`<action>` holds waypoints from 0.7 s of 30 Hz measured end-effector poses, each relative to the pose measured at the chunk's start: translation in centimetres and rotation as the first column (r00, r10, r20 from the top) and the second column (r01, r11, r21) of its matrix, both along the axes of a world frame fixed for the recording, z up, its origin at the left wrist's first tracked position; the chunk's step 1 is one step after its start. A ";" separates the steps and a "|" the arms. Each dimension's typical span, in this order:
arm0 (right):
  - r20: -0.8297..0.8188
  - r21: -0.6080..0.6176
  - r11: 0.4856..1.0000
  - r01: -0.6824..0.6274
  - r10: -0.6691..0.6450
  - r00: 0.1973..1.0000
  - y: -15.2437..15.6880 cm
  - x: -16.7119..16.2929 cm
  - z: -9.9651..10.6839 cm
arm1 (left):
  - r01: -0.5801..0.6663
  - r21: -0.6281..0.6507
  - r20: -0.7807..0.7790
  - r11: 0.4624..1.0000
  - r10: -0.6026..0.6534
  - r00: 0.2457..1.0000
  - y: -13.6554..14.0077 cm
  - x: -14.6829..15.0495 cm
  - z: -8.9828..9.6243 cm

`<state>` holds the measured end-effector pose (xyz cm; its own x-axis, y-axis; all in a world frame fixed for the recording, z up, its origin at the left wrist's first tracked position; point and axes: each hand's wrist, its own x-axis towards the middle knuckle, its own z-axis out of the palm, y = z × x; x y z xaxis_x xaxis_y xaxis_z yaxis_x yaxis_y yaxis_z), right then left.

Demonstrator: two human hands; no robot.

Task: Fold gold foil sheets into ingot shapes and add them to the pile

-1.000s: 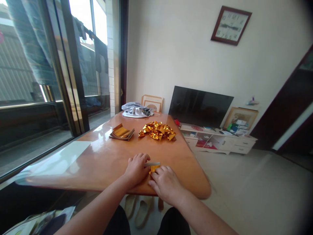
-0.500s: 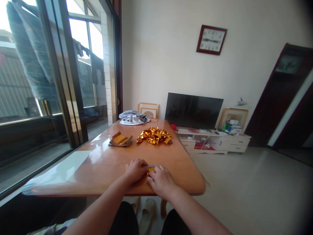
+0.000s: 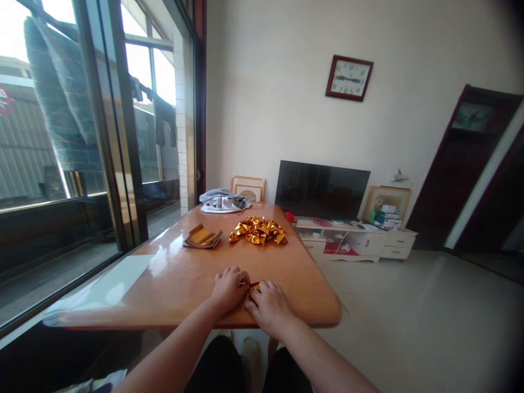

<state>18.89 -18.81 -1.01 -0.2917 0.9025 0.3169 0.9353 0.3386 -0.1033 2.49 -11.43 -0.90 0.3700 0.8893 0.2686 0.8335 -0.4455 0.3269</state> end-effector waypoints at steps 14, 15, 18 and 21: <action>-0.114 0.012 0.998 0.056 -0.055 0.992 1.0 0.2 -1.0 | -0.112 -0.089 0.013 0.990 0.114 0.993 1.0 0.1 -0.3; -0.121 0.015 0.998 0.062 -0.060 0.991 1.0 0.2 -1.2 | -0.125 -0.103 0.015 0.987 0.128 0.992 1.2 0.2 -0.4; -0.146 0.032 0.996 0.082 -0.077 0.986 0.6 -0.1 -1.8 | -0.160 -0.159 0.018 0.974 0.165 0.986 1.8 0.3 -0.4; -0.198 0.069 0.993 0.096 -0.081 0.977 0.2 -0.3 -2.5 | -0.178 -0.252 0.020 0.951 0.189 0.982 2.7 0.3 -0.5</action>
<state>18.57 -18.63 -3.55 -0.1377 0.8922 0.4301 0.9263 0.2698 -0.2631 2.82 -8.71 -1.38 0.1869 0.9814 0.0434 0.8760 -0.1865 0.4449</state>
